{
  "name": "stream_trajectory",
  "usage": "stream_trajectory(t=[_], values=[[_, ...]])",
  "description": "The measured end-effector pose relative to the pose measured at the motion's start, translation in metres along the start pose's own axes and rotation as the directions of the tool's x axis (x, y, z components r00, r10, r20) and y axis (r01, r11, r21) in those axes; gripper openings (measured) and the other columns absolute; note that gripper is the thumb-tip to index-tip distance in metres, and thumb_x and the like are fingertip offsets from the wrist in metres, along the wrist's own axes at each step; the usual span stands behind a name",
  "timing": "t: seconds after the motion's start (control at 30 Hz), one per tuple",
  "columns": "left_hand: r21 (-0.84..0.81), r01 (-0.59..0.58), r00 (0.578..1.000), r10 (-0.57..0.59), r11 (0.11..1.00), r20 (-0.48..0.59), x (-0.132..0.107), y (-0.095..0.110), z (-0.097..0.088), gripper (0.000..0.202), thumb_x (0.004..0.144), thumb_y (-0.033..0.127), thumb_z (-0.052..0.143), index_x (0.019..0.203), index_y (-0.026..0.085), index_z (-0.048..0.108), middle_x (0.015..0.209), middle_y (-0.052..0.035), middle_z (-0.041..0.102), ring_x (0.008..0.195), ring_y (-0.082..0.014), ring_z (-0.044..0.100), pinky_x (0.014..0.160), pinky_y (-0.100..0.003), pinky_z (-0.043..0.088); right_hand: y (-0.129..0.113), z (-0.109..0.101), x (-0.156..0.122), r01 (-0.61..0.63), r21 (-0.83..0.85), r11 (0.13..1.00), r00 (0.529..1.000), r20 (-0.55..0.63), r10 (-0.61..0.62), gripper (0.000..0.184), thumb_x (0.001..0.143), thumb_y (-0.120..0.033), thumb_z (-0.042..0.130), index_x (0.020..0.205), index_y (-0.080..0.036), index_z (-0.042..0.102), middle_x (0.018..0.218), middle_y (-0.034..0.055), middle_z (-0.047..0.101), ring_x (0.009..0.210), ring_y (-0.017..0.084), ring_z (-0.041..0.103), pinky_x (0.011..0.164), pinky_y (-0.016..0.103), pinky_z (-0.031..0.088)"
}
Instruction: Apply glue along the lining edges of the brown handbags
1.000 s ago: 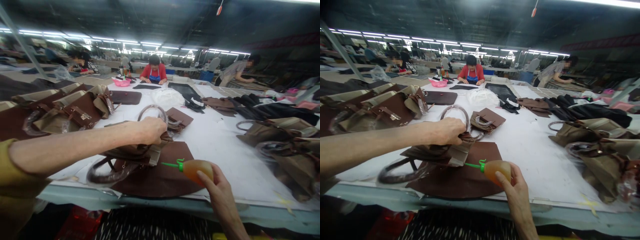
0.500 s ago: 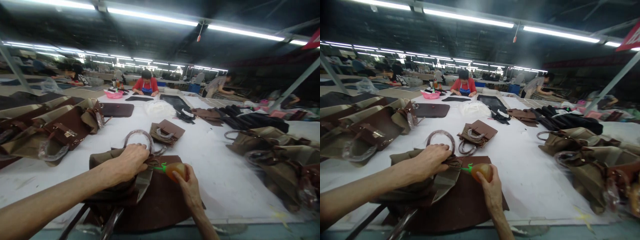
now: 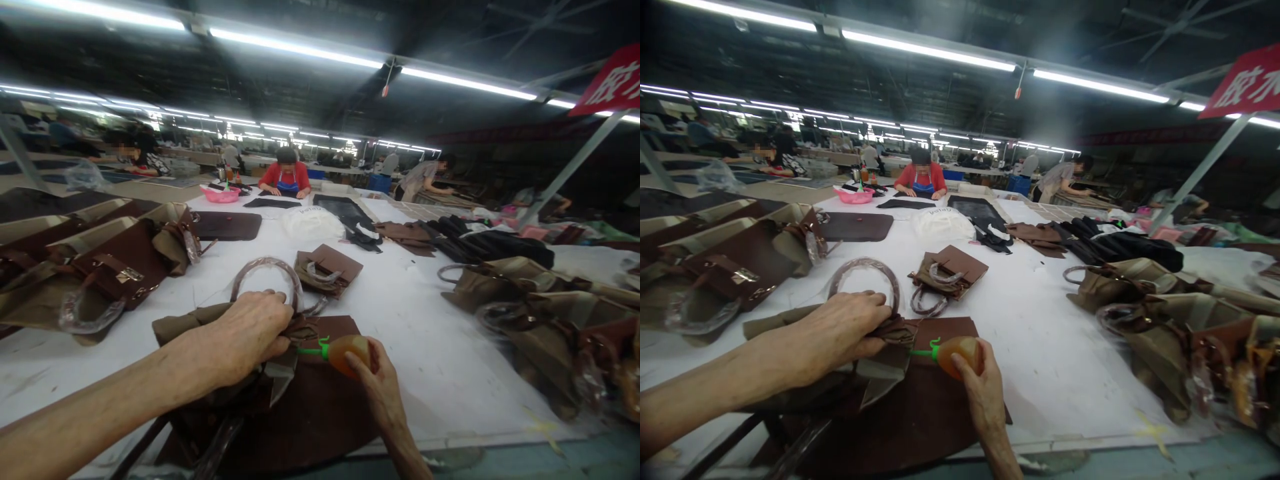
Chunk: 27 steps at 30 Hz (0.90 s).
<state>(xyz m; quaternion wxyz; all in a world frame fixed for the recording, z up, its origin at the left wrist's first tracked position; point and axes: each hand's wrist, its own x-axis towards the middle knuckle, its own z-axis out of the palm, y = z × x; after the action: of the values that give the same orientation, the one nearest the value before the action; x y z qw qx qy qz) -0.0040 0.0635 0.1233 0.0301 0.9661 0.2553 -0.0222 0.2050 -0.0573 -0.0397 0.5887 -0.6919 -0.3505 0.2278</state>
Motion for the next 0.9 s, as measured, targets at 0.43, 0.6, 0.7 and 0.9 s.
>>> stream_trajectory(t=[0.43,0.6,0.7,0.9], values=[[0.066,-0.033,0.999,0.031,0.997,0.029,0.016,-0.018,0.030,0.016,0.076,0.030,0.052,0.080,0.017,0.060,0.081,-0.0084,0.062,0.074,-0.0241,0.059,0.063,-0.033,0.043,-0.001,-0.004,0.003,-0.076,0.022,0.997,0.992,0.101,0.074,0.043,0.070,-0.045,0.065,0.101,-0.019,0.052,0.093,0.0043,0.063,0.088,0.026,0.058,0.081,0.036,0.046],[0.060,-0.015,0.998,0.012,0.998,0.054,0.013,-0.016,0.028,0.017,0.076,0.033,0.053,0.079,0.017,0.059,0.082,-0.0080,0.062,0.075,-0.0233,0.059,0.064,-0.032,0.043,0.002,0.001,0.007,-0.081,0.015,0.997,0.991,0.112,0.078,0.042,0.071,-0.044,0.066,0.102,-0.020,0.051,0.095,0.0037,0.062,0.091,0.025,0.057,0.083,0.035,0.044],[0.055,-0.016,0.998,0.012,0.998,0.060,0.011,-0.013,0.024,0.016,0.077,0.031,0.053,0.078,0.017,0.059,0.080,-0.0075,0.062,0.073,-0.0233,0.058,0.063,-0.032,0.043,0.006,0.005,0.008,-0.073,0.002,0.997,0.993,0.095,0.073,0.043,0.070,-0.045,0.066,0.102,-0.020,0.051,0.096,0.0037,0.062,0.093,0.026,0.057,0.083,0.035,0.044],[0.071,0.002,0.996,-0.008,0.997,0.085,0.011,-0.009,0.020,0.013,0.075,0.028,0.054,0.077,0.016,0.059,0.080,-0.0076,0.062,0.073,-0.0239,0.058,0.062,-0.033,0.043,0.005,0.006,0.012,-0.049,-0.047,0.998,0.996,0.067,0.052,0.043,0.070,-0.045,0.066,0.103,-0.019,0.053,0.095,0.0032,0.062,0.089,0.025,0.057,0.081,0.035,0.044]])
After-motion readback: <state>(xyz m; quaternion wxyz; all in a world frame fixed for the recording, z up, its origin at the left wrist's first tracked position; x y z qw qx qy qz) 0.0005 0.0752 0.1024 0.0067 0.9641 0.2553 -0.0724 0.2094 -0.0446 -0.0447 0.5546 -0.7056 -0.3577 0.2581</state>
